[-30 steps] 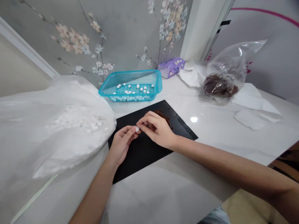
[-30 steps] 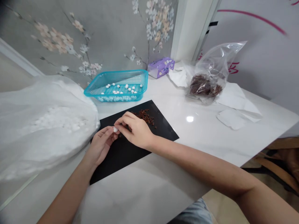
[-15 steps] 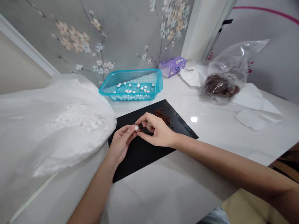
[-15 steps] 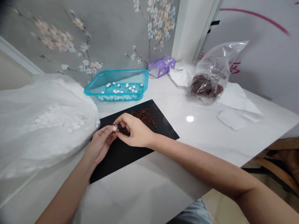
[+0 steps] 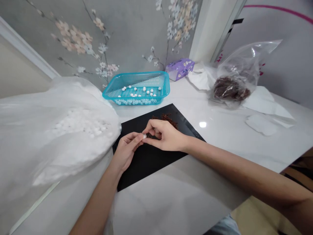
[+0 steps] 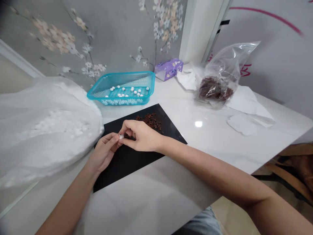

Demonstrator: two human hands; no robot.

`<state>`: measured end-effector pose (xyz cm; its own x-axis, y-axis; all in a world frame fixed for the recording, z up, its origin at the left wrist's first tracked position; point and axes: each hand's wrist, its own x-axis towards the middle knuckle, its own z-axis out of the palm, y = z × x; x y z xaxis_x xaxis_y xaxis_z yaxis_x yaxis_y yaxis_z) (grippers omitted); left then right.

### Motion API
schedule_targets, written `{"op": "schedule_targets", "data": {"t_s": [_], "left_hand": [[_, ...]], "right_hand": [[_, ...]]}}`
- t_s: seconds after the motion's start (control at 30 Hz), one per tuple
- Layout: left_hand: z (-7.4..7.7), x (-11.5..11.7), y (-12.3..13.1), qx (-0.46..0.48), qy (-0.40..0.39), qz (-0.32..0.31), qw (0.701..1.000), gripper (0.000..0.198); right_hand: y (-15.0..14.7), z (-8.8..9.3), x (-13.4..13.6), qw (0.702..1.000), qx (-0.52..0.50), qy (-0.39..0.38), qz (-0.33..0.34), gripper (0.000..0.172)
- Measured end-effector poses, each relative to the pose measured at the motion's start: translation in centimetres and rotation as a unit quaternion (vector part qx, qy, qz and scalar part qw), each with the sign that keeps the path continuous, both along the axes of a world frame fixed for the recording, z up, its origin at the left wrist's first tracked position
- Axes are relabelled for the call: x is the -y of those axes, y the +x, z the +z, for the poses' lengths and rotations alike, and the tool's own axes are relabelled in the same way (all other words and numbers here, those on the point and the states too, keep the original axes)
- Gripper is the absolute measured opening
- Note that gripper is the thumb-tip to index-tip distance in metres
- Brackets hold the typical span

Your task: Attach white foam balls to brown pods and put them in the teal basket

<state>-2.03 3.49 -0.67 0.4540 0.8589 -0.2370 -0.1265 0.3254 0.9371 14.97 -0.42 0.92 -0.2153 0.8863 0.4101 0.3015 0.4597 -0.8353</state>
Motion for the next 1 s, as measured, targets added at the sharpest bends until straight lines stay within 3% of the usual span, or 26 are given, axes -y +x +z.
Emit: {"op": "schedule_targets", "data": {"t_s": [0.6,0.8,1.0], "left_hand": [[-0.03,0.1,-0.1,-0.018,0.009,0.004,1.0,0.016],[-0.01,0.08,-0.06,0.0,-0.004,0.008,1.0,0.013],[0.01,0.05,0.14,0.037,-0.029,0.019,0.999,0.015]], "right_hand": [[0.07,-0.19,-0.21,0.993,-0.07,-0.088,0.041,0.017],[0.05,-0.24,-0.15,0.996,-0.051,-0.052,0.05,0.013],[-0.1,-0.19,-0.03,0.999,-0.049,-0.015,0.011,0.017]]}}
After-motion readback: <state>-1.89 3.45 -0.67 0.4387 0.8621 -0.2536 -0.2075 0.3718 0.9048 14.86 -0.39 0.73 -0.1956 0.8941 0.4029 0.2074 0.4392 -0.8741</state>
